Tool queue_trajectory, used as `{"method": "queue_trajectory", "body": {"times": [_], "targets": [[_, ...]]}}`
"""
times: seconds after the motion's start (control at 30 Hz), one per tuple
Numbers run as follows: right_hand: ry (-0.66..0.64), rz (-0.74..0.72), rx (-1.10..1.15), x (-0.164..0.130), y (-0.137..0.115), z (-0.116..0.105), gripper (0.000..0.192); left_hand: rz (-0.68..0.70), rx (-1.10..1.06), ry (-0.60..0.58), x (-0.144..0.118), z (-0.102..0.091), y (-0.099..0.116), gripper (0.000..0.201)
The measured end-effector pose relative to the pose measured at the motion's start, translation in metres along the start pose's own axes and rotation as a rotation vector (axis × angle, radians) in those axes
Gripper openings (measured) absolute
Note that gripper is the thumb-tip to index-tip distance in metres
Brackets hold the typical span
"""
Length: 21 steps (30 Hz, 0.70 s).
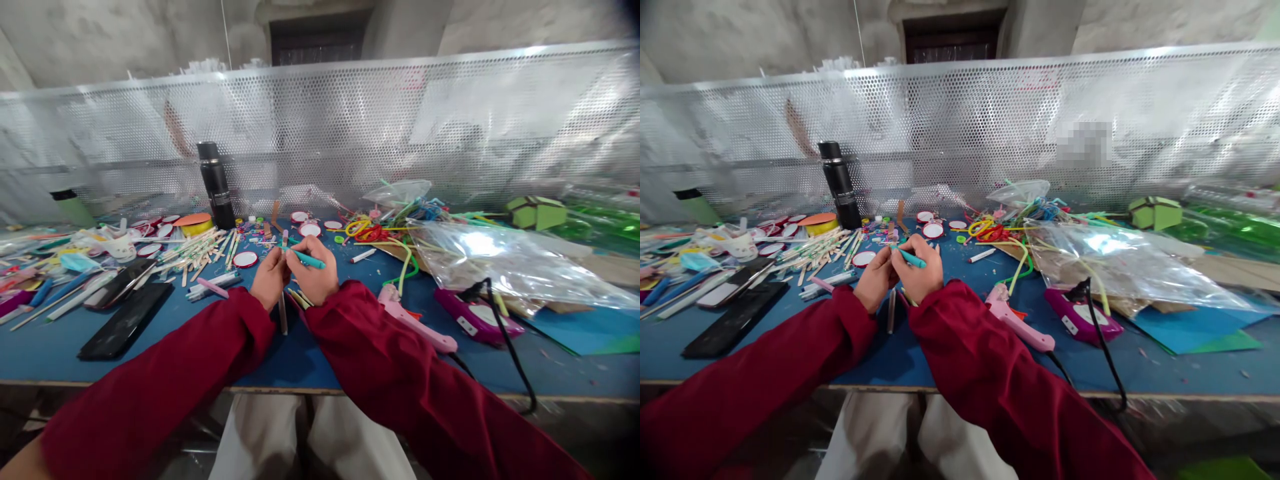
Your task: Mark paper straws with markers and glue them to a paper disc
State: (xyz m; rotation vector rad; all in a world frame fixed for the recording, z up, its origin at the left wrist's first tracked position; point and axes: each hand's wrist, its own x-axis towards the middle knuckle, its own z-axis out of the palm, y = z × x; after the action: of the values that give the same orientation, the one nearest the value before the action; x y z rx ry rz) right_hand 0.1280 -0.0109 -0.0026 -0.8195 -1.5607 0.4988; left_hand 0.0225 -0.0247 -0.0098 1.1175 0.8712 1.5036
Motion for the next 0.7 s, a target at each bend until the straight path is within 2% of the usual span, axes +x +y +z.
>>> {"method": "queue_trajectory", "body": {"times": [0.7], "targets": [[0.021,-0.024,-0.014,-0.0001,-0.0002,-0.0007,0.012,-0.009,-0.023,0.029,-0.0013,0.0015,0.0012,0.046]]}}
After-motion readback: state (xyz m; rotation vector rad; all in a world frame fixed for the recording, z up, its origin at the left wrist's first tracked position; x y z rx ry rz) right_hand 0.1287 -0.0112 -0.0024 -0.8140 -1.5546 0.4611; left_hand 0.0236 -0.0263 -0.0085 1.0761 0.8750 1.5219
